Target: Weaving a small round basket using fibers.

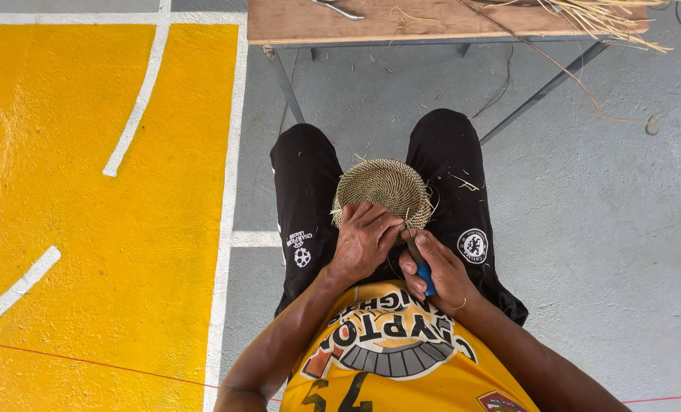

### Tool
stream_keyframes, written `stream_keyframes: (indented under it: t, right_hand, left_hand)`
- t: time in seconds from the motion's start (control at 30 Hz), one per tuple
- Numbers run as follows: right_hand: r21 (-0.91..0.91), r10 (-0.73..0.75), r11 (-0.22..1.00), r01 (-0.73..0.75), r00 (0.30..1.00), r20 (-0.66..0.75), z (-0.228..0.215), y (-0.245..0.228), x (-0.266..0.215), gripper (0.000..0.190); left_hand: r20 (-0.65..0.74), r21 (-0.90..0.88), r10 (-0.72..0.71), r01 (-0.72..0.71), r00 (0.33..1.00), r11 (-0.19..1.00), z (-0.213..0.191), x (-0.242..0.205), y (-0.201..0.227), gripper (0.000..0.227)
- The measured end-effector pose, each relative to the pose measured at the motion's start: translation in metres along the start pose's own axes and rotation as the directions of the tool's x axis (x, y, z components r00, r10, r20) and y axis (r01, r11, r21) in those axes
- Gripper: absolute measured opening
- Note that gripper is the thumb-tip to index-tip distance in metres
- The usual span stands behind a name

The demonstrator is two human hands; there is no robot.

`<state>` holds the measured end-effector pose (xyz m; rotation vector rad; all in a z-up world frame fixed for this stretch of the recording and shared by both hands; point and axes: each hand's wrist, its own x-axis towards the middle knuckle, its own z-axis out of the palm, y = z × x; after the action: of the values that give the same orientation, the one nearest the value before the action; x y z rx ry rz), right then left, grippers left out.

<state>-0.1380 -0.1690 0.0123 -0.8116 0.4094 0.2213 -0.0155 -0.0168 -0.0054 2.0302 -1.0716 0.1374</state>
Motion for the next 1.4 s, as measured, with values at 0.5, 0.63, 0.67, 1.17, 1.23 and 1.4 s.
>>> stream_keyframes:
  t: [0.5,0.63,0.67,1.17,1.23,1.4]
  right_hand:
    - [-0.881,-0.576,0.064,0.469,0.738,0.351,0.042,-0.151,0.064,0.028]
    - [-0.795,-0.610,-0.395,0.460,0.516,0.602,0.054,-0.236,0.185,0.024]
    - [-0.758,-0.599,-0.518,0.396,0.464,0.652,0.056,-0.253,0.217,0.027]
    - [-0.633,-0.523,-0.757,0.164,0.428,0.737,0.039,-0.291,0.353,0.009]
    - [-0.579,-0.476,-0.807,0.118,0.450,0.756,0.036,-0.282,0.351,0.023]
    - [-0.598,-0.491,-0.800,0.048,0.522,0.698,0.027,-0.267,0.356,0.026]
  left_hand:
    - [0.111,0.041,0.104,-0.109,0.988,0.993,0.004,-0.025,-0.012,0.019]
    - [0.002,0.012,0.088,-0.088,0.996,0.996,-0.008,-0.033,0.003,0.014]
    - [0.013,0.034,0.097,-0.097,0.995,0.995,-0.003,-0.035,-0.002,0.015]
    - [0.020,-0.074,0.086,-0.085,0.996,0.994,-0.013,-0.024,-0.008,0.021]
    - [0.032,-0.067,0.087,-0.085,0.996,0.994,-0.013,-0.025,-0.006,0.022]
    - [0.036,-0.059,0.081,-0.078,0.996,0.995,-0.010,-0.028,-0.006,0.020]
